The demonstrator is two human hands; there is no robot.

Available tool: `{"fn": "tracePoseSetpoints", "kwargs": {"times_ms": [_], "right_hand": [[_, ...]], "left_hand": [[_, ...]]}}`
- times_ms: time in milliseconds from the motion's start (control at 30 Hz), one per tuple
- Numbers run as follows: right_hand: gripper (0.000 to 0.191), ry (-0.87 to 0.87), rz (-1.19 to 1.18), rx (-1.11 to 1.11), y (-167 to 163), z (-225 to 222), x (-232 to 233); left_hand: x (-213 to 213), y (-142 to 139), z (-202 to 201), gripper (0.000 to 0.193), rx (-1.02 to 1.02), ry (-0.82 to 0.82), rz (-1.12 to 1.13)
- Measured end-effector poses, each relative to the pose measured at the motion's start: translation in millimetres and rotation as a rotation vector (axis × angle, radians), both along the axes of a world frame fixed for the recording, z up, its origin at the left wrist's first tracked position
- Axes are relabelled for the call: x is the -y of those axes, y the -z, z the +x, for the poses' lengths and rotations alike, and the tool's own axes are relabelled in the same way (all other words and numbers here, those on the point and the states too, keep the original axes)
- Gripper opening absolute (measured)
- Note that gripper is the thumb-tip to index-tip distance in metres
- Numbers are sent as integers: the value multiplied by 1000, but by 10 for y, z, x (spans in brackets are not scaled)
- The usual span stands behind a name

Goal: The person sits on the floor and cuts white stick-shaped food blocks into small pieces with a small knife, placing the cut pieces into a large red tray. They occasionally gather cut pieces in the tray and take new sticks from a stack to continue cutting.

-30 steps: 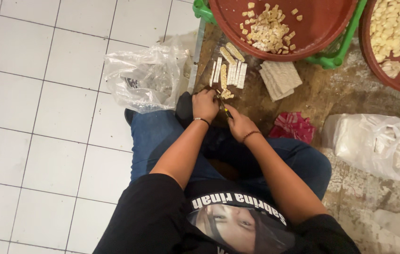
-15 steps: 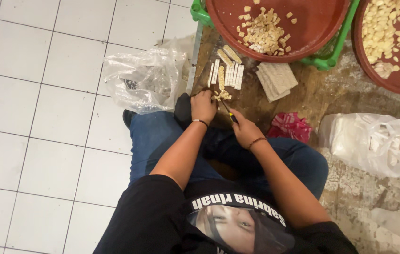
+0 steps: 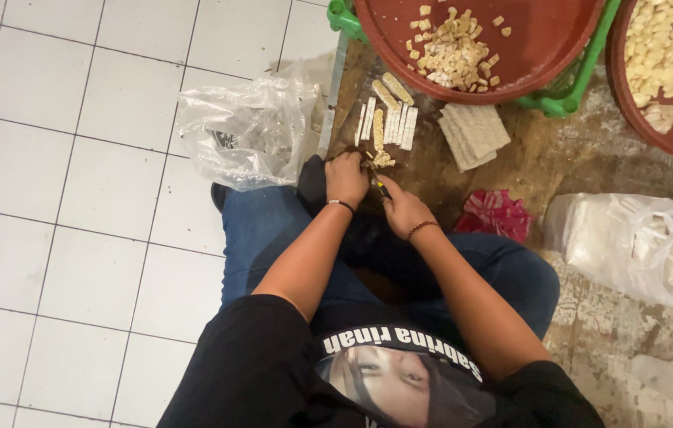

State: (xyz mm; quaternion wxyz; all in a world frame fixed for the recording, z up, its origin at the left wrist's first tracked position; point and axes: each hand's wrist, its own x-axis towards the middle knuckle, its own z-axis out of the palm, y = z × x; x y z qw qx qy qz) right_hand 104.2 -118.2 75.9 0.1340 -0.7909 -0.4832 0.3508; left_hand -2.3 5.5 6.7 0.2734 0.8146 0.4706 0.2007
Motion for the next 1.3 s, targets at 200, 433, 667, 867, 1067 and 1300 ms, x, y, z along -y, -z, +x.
{"fn": "tracePoseSetpoints", "kwargs": {"times_ms": [200,433,667,867,1067,1300], "right_hand": [[56,11,-23,-14,8,-20,37],[56,15,-64,-48,21,43,222],[56,74,-10,-46,-49,70,287],[55,11,55,-8,-12,23,76],[56,-9,-3,-5,10,-39,24],[56,-3,-36,2,-7,-50,2]], "left_hand": [[6,-7,3,17,13,-7,45],[3,-21,13,12,-19,-10,32],[7,6,12,20,20,-50,45],[-5,14,5,21,-19,-31,32],[-9,1,-7,19,5,-27,4],[-13,-16,-23,16,-15,-13,30]]}}
